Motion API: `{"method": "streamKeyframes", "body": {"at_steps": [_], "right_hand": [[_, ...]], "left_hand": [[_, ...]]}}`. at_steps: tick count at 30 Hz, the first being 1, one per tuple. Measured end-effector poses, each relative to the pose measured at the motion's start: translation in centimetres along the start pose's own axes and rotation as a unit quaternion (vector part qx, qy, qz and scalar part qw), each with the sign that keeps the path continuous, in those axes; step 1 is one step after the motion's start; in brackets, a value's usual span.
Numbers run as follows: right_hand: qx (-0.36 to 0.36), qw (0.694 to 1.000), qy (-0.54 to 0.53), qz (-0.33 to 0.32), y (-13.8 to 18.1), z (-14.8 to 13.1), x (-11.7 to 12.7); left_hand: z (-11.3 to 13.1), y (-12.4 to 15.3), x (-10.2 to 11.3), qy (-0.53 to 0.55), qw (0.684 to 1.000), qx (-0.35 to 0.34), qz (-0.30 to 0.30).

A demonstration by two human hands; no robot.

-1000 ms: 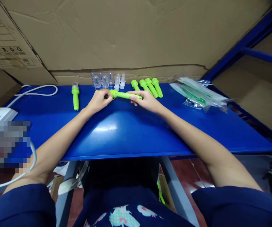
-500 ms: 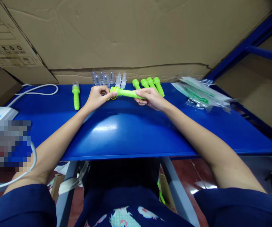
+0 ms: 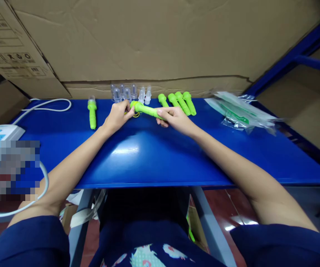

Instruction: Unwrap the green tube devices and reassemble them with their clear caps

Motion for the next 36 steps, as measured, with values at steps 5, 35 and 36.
{"method": "streamKeyframes", "body": {"at_steps": [5, 35, 36], "right_hand": [[0.014, 0.998, 0.049, 0.043, 0.6, -0.7, -1.8], [-0.082, 0.984, -0.132, -0.086, -0.4, 1.8, 3.9], [-0.083, 0.987, -0.122, -0.069, -0.5, 2.0, 4.3]], "left_hand": [[-0.3, 0.0, -0.7, -0.03, 0.999, -0.043, -0.003], [2.3, -0.1, 2.2, 0.09, 0.993, 0.058, 0.038], [2.0, -0.2, 2.3, 0.104, 0.991, 0.074, 0.035]]}}
Point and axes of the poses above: each hand's wrist, its own y-axis away from the middle knuckle, its own x-axis out of the back of the hand, z = x × y, the point moved 2 cm from there along -y, towards the middle knuckle, and after that the axes turned 4 degrees about z, right-handed, at the moved point
